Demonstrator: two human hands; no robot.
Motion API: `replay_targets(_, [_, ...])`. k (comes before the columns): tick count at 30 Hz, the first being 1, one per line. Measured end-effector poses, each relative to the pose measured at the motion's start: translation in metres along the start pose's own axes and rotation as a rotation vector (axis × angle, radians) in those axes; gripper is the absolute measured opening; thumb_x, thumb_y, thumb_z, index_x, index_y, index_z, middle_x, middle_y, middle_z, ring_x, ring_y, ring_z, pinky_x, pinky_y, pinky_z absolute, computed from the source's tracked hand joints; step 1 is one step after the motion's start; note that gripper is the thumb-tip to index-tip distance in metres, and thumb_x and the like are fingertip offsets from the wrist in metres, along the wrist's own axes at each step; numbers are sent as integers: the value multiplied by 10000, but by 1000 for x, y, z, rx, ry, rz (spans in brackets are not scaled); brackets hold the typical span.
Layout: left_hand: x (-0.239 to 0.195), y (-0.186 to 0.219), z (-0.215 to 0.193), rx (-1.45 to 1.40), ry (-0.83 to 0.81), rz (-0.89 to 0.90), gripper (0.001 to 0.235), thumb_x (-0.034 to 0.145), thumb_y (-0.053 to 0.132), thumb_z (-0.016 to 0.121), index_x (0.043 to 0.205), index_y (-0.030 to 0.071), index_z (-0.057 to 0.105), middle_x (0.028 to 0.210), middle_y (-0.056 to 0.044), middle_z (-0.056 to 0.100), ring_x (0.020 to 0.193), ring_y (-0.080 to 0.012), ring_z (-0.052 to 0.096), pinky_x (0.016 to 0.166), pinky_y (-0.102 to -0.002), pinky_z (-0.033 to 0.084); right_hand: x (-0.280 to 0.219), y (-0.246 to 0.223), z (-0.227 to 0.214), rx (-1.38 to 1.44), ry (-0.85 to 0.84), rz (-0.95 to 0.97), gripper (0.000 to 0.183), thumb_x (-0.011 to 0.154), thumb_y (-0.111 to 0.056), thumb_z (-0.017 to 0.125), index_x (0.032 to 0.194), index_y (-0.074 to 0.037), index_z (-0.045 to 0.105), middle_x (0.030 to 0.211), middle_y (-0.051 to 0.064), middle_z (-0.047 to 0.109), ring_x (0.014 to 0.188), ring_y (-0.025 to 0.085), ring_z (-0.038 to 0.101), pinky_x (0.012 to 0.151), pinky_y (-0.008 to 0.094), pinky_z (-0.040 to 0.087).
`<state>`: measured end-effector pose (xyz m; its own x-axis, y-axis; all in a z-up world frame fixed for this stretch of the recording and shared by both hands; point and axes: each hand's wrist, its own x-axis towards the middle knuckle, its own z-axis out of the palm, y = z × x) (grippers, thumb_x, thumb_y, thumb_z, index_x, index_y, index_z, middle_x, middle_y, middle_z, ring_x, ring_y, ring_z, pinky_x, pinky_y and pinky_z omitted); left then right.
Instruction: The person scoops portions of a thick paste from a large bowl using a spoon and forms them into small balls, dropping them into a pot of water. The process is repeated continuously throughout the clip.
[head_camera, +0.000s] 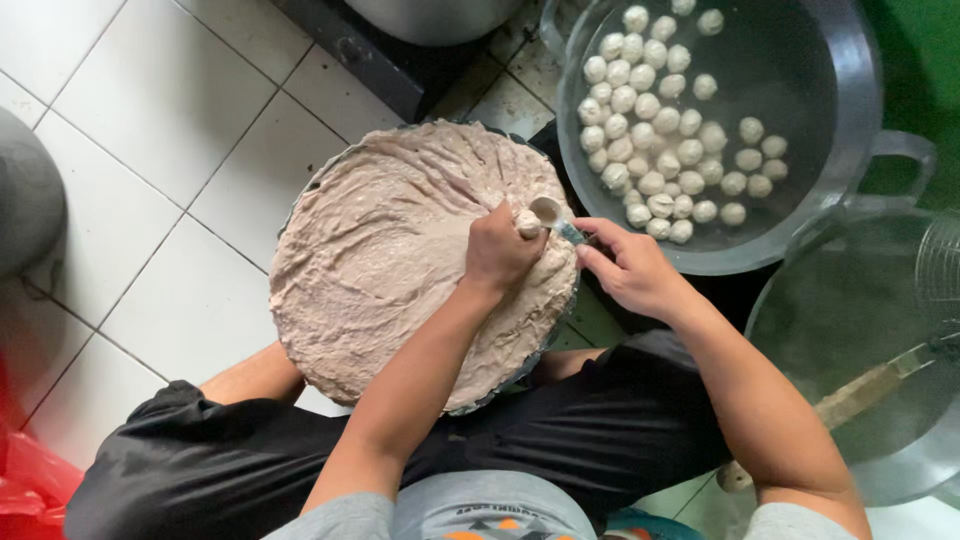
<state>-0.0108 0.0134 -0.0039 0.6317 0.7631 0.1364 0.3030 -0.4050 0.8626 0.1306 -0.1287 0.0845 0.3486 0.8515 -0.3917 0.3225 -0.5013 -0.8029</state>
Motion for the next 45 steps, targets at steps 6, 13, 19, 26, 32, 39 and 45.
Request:
replay_targets(6, [4, 9, 2, 15, -50, 12, 196, 762, 215, 791, 857, 60, 720, 797, -203, 717, 764, -404, 704, 701, -488, 563, 3, 17, 1, 383, -199, 177, 396, 1009, -169, 583, 1394, -79, 602, 814, 10, 640, 537, 50, 459, 468, 226, 376])
replay_targets(13, [12, 21, -14, 392, 1, -6, 474, 765, 486, 843, 740, 34, 702, 908, -202, 716, 821, -396, 692, 723, -498, 530, 26, 71, -29, 309, 131, 217, 417, 1001, -177, 581, 1410, -93, 583, 844, 9, 640, 574, 80, 511, 502, 248, 409])
replay_targets(19, [5, 18, -4, 294, -64, -70, 507, 743, 505, 829, 844, 14, 753, 1116, -320, 656, 841, -450, 673, 738, -511, 558, 33, 99, -52, -263, 511, 96, 399, 986, -206, 685, 1360, -68, 654, 882, 33, 683, 748, 113, 632, 685, 290, 502])
replay_targets(26, [6, 5, 5, 58, -42, -74, 401, 802, 354, 846, 824, -1, 661, 803, -242, 702, 749, -420, 701, 686, -479, 562, 16, 42, -24, 250, 26, 173, 398, 1011, -170, 569, 1403, -107, 593, 835, -21, 662, 567, 70, 522, 503, 239, 431])
replay_targets(32, [4, 9, 9, -24, -38, -70, 234, 771, 208, 803, 825, 22, 671, 759, -205, 705, 716, -389, 725, 649, -449, 567, 4, 1, -7, 192, -141, 119, 450, 1007, -152, 564, 1453, -90, 564, 822, -8, 653, 566, 45, 507, 498, 215, 436])
replay_targets(39, [10, 15, 2, 188, -142, -97, 344, 763, 349, 826, 875, 45, 712, 833, -203, 723, 781, -400, 703, 733, -504, 545, 9, 27, -14, 502, -257, 182, 417, 1027, -153, 534, 1432, -56, 563, 816, 1, 635, 501, 64, 476, 455, 220, 403])
replay_targets(45, [7, 26, 0, 424, 66, 42, 503, 690, 544, 826, 794, 58, 750, 1046, -269, 695, 874, -437, 697, 706, -522, 540, 29, 83, -43, 44, 303, 286, 505, 978, -186, 603, 1470, -86, 551, 881, 24, 699, 633, 95, 574, 567, 266, 477])
